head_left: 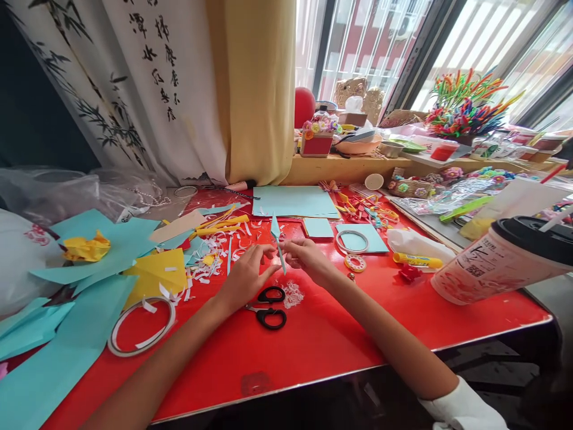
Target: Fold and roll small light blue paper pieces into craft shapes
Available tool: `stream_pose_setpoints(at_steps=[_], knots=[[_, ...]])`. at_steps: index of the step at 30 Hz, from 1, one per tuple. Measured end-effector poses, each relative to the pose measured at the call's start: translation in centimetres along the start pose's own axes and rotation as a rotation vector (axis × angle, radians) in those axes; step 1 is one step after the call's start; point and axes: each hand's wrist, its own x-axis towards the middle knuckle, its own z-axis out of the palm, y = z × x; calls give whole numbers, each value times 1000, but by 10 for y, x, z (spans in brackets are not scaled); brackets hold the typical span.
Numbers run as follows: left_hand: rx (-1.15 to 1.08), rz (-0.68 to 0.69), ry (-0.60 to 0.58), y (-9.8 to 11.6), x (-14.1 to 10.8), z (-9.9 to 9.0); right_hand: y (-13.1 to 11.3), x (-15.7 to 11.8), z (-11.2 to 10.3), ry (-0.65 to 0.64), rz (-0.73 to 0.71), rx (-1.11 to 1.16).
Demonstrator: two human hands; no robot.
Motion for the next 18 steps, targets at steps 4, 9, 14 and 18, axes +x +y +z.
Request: stream_pose_setpoints(at_steps=[4,9,14,18], knots=[[228,227,79,1,-3,0,3,-3,12,43,76,251],[350,339,169,-4,-5,-5,5,-9,18,21,83,292],[213,331,202,-6,-6,-7,3,-12,23,52,17,198],[172,350,177,-4,-5,-8,1,-13,25,64,-51,109]])
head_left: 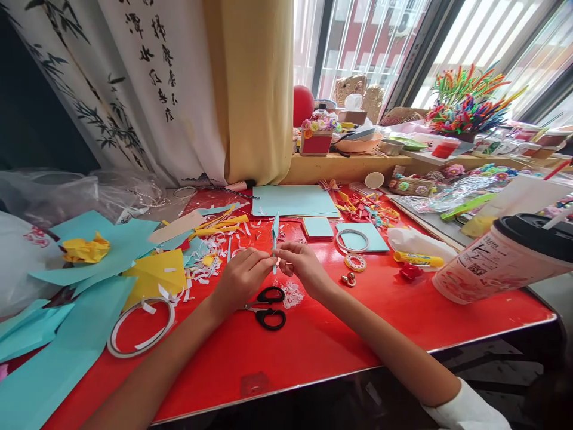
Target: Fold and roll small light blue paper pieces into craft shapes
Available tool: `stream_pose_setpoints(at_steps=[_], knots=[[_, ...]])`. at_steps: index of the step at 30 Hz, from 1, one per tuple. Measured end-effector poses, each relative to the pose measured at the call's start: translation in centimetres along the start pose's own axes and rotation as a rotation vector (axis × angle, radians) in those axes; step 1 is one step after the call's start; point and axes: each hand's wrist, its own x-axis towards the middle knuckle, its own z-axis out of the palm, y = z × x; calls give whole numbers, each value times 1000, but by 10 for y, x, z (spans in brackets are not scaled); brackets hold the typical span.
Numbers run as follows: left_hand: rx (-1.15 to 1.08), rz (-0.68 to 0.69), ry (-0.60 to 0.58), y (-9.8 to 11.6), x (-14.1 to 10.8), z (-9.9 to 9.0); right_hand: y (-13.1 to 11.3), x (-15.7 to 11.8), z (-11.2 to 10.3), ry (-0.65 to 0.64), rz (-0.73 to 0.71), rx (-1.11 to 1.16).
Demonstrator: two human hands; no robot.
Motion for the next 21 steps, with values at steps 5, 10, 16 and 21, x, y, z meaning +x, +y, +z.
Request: stream_pose_setpoints(at_steps=[5,10,16,21], knots=[[-124,-92,37,5,4,0,-1,-4,2,-3,-69,-77],[-156,-229,41,8,5,3,4,-5,4,42,-160,-186],[198,170,-61,5,3,-6,7,-1,1,40,-63,-37],[356,312,-112,8,6,-13,8,1,-2,62,-64,28]])
